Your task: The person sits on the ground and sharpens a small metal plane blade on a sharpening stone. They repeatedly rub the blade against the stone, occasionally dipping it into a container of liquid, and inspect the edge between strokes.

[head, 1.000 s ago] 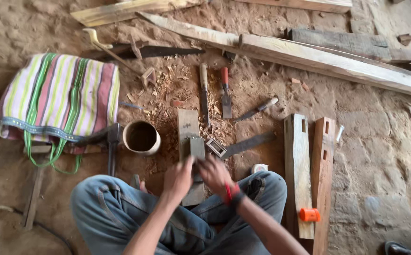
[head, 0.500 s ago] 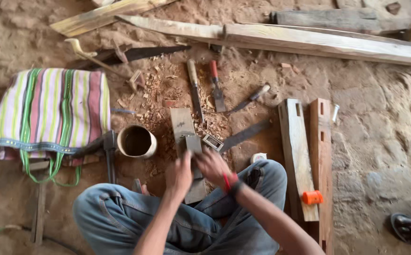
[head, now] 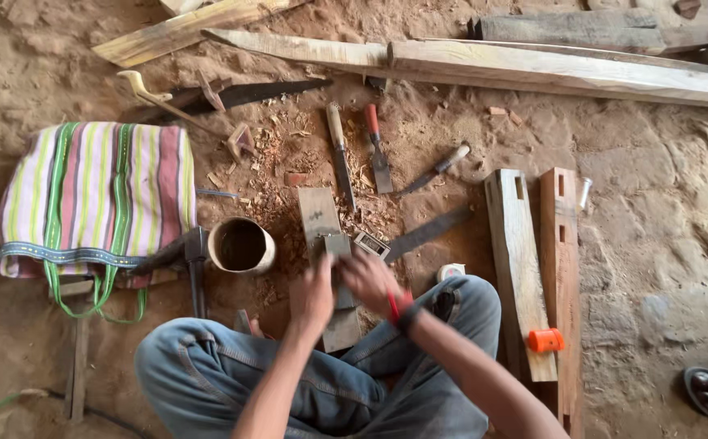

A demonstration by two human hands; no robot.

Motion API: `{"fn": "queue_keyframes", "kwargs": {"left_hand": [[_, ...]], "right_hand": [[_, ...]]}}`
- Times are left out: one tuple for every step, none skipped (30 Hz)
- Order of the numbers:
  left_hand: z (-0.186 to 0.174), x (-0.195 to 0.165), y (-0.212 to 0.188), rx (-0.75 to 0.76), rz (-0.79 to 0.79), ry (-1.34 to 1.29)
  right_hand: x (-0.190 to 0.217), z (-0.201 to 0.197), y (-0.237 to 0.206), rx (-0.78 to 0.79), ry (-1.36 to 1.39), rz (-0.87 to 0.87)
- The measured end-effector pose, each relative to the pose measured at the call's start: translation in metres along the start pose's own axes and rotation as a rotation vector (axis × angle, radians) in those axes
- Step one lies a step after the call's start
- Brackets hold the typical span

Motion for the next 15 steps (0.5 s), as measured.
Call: {"fn": "queue_keyframes", "kwargs": {"left_hand": [[0.008, 0.001, -0.032, 0.066, -0.02, -0.024], [0.004, -0.003, -0.06, -0.073, 0.03, 0.026], [-0.002, -0.007, -0.072, -0.222, 0.094, 0.08], [0.0, -0.005, -0.074, -0.181, 0.081, 0.1], [0.001, -0.004, -0.07, -0.13, 0.064, 0.116], [0.002, -0.004, -0.06, -0.073, 0.036, 0.129], [-0.007, -0.007, -0.043, -0.19, 0.098, 0.152], [-0.017, -0.011, -0.025, -0.296, 0.158, 0.176], [-0.017, -0.007, -0.004, -0.169, 0.112, 0.124], [-0.017, -0.006, 0.018, -0.071, 0.073, 0.075], [-0.022, -0.007, 0.03, -0.1, 0.08, 0.092], [-0.024, -0.008, 0.032, -0.097, 0.078, 0.105], [-0.025, -0.009, 0.027, -0.079, 0.078, 0.118], [-0.023, -0.009, 0.014, -0.033, 0.054, 0.06], [-0.021, -0.009, -0.003, -0.002, 0.031, 0.005]], "right_hand": [[0.018, -0.002, -0.019, -0.036, 0.029, 0.002], [0.034, -0.004, -0.035, -0.072, 0.058, 0.001], [0.041, -0.002, -0.041, 0.003, 0.093, 0.021], [0.043, 0.0, -0.042, 0.071, 0.121, 0.047], [0.041, 0.003, -0.041, 0.148, 0.154, 0.077], [0.036, -0.005, -0.03, 0.003, 0.096, 0.03], [0.027, -0.012, -0.017, -0.14, 0.041, -0.018], [0.014, -0.01, -0.004, -0.092, 0.083, 0.006], [-0.002, -0.008, 0.011, -0.059, 0.112, 0.023], [-0.013, -0.005, 0.023, -0.041, 0.083, 0.036], [-0.019, -0.003, 0.029, -0.019, 0.059, 0.044], [-0.02, 0.0, 0.03, 0.021, 0.051, 0.073], [-0.015, -0.001, 0.025, 0.006, 0.027, 0.072], [-0.003, -0.002, 0.014, -0.017, -0.003, 0.061], [0.007, -0.004, 0.006, -0.048, -0.038, 0.04]]}}
Point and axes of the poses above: each hand's wrist, its own y-axis towards the middle knuckle, its own z-axis out of the palm, x = y × z, the point moved 5 cm from there along y, towards the middle knuckle, and after that the axes turned 7 degrees about y, right-handed, at the moved point
